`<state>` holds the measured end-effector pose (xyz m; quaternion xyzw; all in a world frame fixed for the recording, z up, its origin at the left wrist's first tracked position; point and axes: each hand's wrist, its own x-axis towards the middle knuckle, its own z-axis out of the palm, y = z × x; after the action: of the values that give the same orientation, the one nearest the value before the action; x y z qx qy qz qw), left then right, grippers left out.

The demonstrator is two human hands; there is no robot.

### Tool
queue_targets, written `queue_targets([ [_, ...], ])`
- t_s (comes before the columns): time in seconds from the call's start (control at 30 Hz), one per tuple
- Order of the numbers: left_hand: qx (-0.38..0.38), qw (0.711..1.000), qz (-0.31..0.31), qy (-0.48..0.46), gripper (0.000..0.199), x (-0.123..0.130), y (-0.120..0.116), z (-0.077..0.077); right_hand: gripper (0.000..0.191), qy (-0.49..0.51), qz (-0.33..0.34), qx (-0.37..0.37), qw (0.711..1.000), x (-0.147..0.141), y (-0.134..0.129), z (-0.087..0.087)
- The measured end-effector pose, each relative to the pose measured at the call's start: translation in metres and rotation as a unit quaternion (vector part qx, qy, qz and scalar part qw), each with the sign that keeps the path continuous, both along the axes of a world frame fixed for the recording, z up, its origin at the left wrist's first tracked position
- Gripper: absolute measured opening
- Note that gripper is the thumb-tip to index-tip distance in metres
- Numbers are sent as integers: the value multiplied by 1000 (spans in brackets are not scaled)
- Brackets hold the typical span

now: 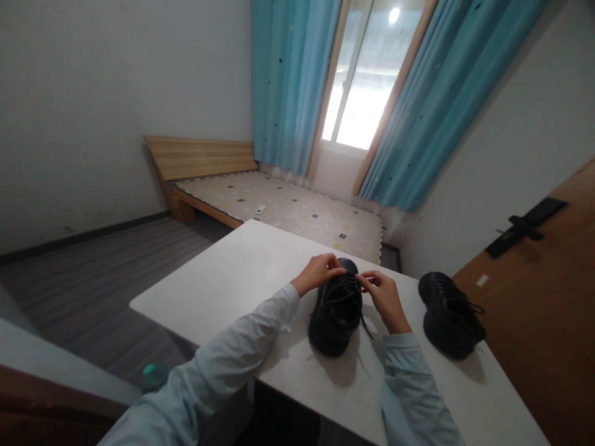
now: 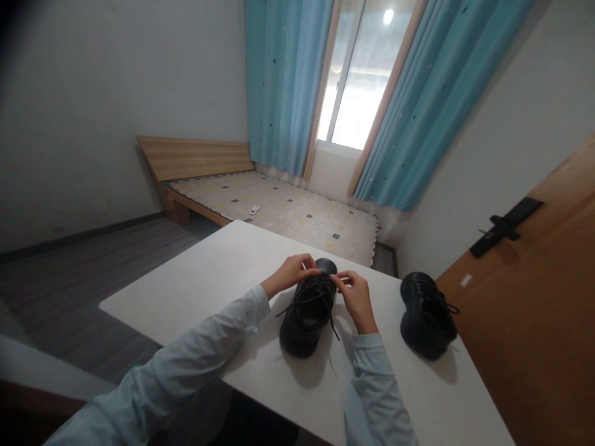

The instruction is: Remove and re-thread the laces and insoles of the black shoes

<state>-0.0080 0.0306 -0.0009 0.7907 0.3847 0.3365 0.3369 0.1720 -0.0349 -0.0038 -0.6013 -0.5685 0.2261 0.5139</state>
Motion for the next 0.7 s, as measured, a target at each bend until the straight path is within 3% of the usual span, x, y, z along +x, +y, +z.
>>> queue_targets([
  [0.37, 44, 996, 18, 76, 11, 3, -4, 4, 48, 38, 33, -15, 999, 7, 4, -7],
  [0.7, 15, 987, 51, 151, 13, 1, -6, 8, 48, 37, 18, -31, 999, 16, 8, -18],
])
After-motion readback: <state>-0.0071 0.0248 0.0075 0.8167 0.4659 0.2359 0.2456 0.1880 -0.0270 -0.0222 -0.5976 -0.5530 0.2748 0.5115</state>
